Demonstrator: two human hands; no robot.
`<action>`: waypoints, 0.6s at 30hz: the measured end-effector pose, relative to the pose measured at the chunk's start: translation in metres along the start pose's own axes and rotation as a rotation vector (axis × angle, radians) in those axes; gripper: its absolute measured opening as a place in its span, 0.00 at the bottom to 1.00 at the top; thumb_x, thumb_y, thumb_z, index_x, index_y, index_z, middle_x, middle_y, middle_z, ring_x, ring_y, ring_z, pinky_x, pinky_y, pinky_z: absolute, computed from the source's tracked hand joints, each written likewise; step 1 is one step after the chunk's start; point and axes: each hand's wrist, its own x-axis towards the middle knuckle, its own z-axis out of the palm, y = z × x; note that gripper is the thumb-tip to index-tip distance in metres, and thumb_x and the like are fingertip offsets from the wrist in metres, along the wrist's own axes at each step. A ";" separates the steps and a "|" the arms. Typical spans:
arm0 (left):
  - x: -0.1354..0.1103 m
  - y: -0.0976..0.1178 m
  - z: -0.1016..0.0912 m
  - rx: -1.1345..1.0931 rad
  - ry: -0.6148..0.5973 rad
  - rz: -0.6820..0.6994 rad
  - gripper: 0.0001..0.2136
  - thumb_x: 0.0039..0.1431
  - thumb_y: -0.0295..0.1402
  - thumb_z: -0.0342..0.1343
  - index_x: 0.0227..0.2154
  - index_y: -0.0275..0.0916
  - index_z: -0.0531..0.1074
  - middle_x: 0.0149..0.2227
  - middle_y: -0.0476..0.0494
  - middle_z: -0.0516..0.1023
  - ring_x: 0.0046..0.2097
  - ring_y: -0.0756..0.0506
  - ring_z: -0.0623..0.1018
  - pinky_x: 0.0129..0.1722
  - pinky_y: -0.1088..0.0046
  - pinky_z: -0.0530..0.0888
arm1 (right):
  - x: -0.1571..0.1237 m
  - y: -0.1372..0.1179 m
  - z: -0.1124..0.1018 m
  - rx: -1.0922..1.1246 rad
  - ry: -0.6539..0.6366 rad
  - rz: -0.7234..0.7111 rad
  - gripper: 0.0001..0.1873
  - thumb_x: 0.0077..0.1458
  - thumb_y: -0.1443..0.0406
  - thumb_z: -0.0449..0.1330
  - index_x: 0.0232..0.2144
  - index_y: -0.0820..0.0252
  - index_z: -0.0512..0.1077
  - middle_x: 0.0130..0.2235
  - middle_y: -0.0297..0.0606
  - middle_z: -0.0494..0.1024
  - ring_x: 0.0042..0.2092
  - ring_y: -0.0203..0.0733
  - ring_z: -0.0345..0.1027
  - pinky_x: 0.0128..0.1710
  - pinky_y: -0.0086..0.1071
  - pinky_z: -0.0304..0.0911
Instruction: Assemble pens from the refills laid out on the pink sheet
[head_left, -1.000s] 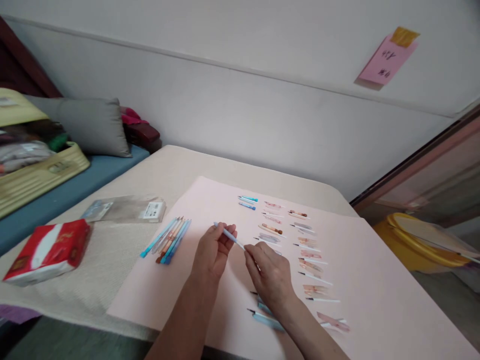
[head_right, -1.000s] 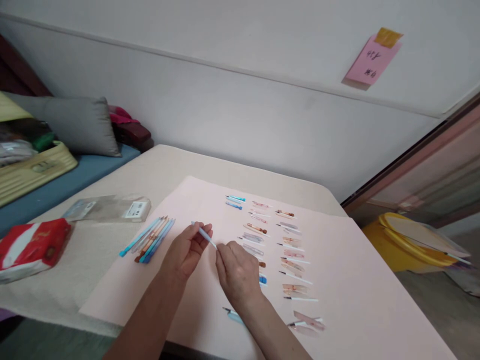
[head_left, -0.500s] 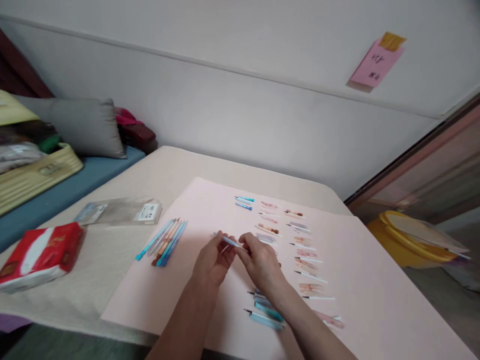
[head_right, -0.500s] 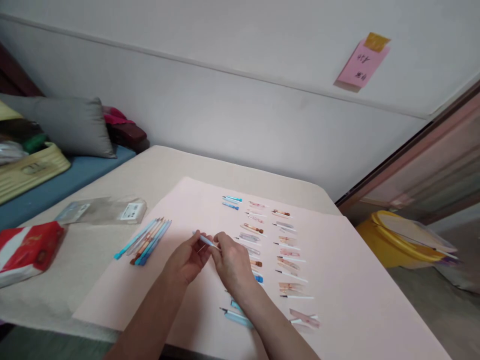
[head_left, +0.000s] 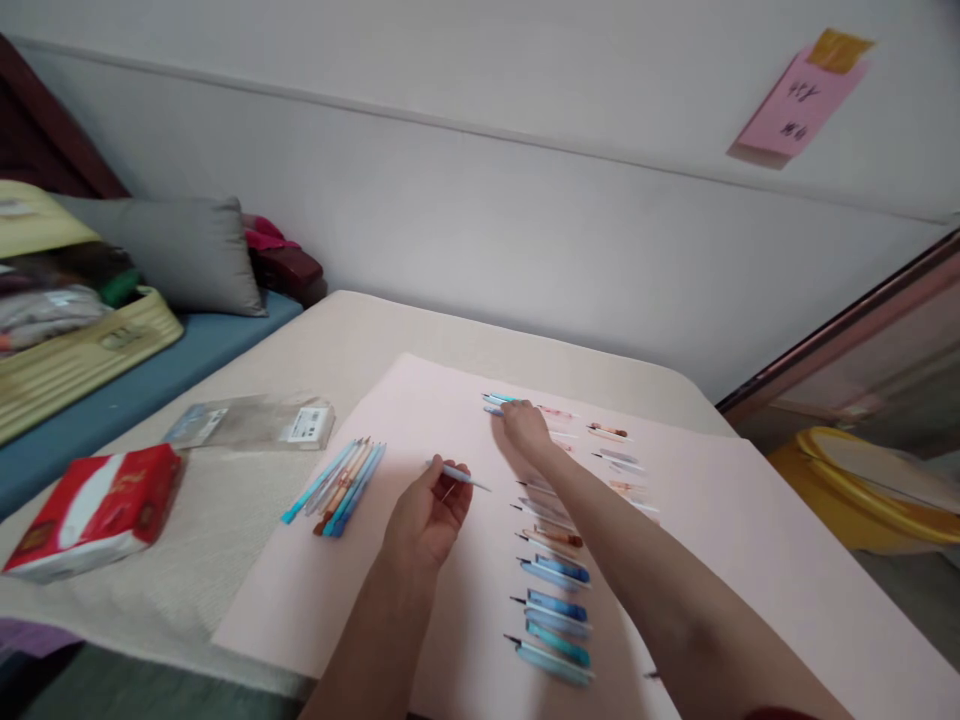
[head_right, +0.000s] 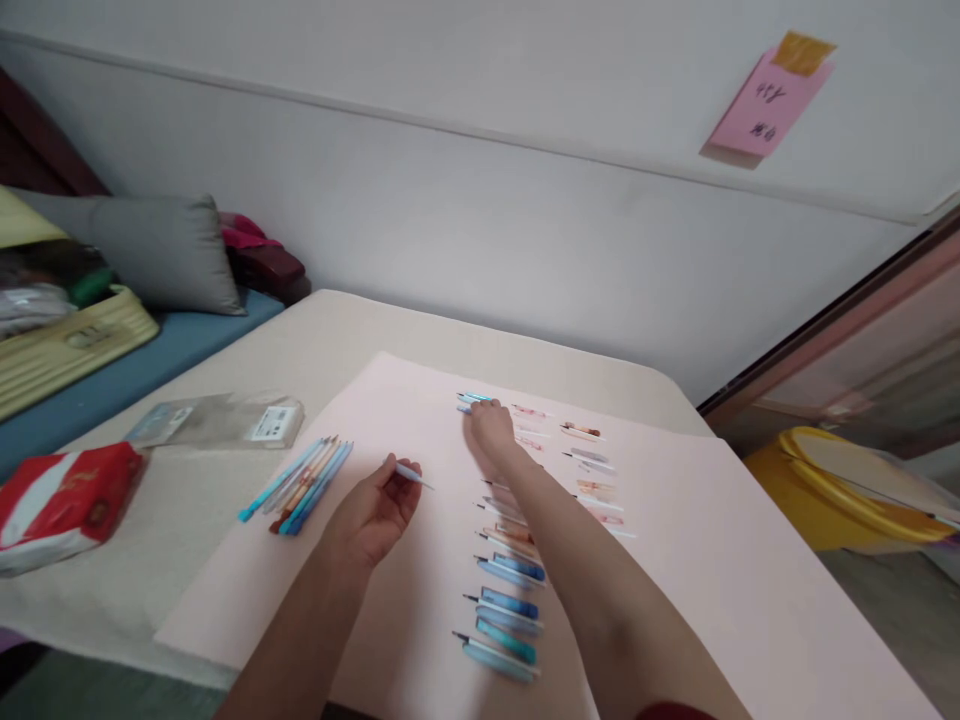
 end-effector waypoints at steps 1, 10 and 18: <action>0.001 0.001 0.000 -0.001 0.000 0.002 0.02 0.54 0.25 0.56 0.28 0.32 0.68 0.27 0.43 0.74 0.28 0.48 0.77 0.24 0.75 0.77 | 0.005 -0.003 0.004 0.001 -0.006 0.002 0.14 0.57 0.73 0.48 0.40 0.68 0.71 0.45 0.53 0.73 0.49 0.47 0.61 0.43 0.35 0.53; -0.002 0.010 0.001 -0.021 0.015 0.028 0.02 0.55 0.24 0.55 0.28 0.32 0.67 0.27 0.43 0.73 0.28 0.49 0.77 0.24 0.75 0.77 | -0.001 -0.015 -0.002 0.153 -0.024 0.010 0.14 0.56 0.68 0.49 0.37 0.69 0.73 0.40 0.54 0.75 0.43 0.48 0.65 0.40 0.36 0.55; -0.004 0.011 0.000 -0.059 0.008 0.107 0.02 0.56 0.23 0.54 0.28 0.32 0.67 0.26 0.43 0.73 0.28 0.49 0.76 0.24 0.75 0.77 | -0.115 -0.009 -0.071 0.609 0.089 -0.270 0.11 0.56 0.65 0.51 0.34 0.58 0.73 0.31 0.34 0.73 0.33 0.38 0.66 0.32 0.30 0.58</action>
